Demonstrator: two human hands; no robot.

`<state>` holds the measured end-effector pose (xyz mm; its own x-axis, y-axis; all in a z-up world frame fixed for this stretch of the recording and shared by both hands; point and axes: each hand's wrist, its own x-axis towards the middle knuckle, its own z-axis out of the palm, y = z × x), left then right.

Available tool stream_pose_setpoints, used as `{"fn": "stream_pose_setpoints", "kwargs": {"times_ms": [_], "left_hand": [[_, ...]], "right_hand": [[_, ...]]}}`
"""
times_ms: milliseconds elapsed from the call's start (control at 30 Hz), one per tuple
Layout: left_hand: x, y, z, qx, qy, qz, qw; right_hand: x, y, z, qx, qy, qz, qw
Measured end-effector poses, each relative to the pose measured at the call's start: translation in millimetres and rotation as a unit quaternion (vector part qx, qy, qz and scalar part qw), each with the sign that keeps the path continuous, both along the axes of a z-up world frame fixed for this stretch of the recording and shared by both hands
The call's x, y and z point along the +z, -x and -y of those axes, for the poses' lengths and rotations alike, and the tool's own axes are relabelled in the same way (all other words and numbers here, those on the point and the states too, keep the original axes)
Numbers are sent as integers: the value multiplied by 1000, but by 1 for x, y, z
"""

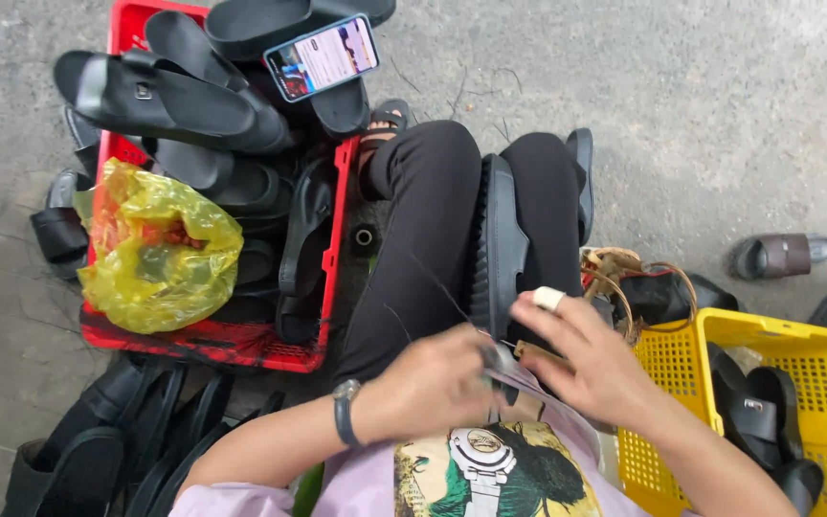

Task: Hand-sewing the sole of a shoe using a needle and thread to repair it.

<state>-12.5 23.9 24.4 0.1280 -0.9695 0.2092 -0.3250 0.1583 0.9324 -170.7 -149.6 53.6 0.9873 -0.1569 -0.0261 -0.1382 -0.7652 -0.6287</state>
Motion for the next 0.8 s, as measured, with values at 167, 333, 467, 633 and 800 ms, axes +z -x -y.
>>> {"fn": "stream_pose_setpoints", "kwargs": {"times_ms": [167, 333, 467, 633, 800], "left_hand": [[41, -7, -4, -85, -91, -58, 991], [30, -34, -2, 96, -16, -27, 995], [17, -33, 9, 72, -137, -220, 963], [6, -31, 4, 140, -68, -9, 988], [-54, -4, -24, 100, -113, 304, 941]], "right_hand": [[-2, -22, -21, 98, -203, 25, 974], [7, -34, -20, 2, -172, 127, 977], [7, -46, -14, -124, -270, 196, 935], [-13, -24, -9, -147, -184, 177, 956], [-39, 17, -28, 37, 200, -136, 970]]}}
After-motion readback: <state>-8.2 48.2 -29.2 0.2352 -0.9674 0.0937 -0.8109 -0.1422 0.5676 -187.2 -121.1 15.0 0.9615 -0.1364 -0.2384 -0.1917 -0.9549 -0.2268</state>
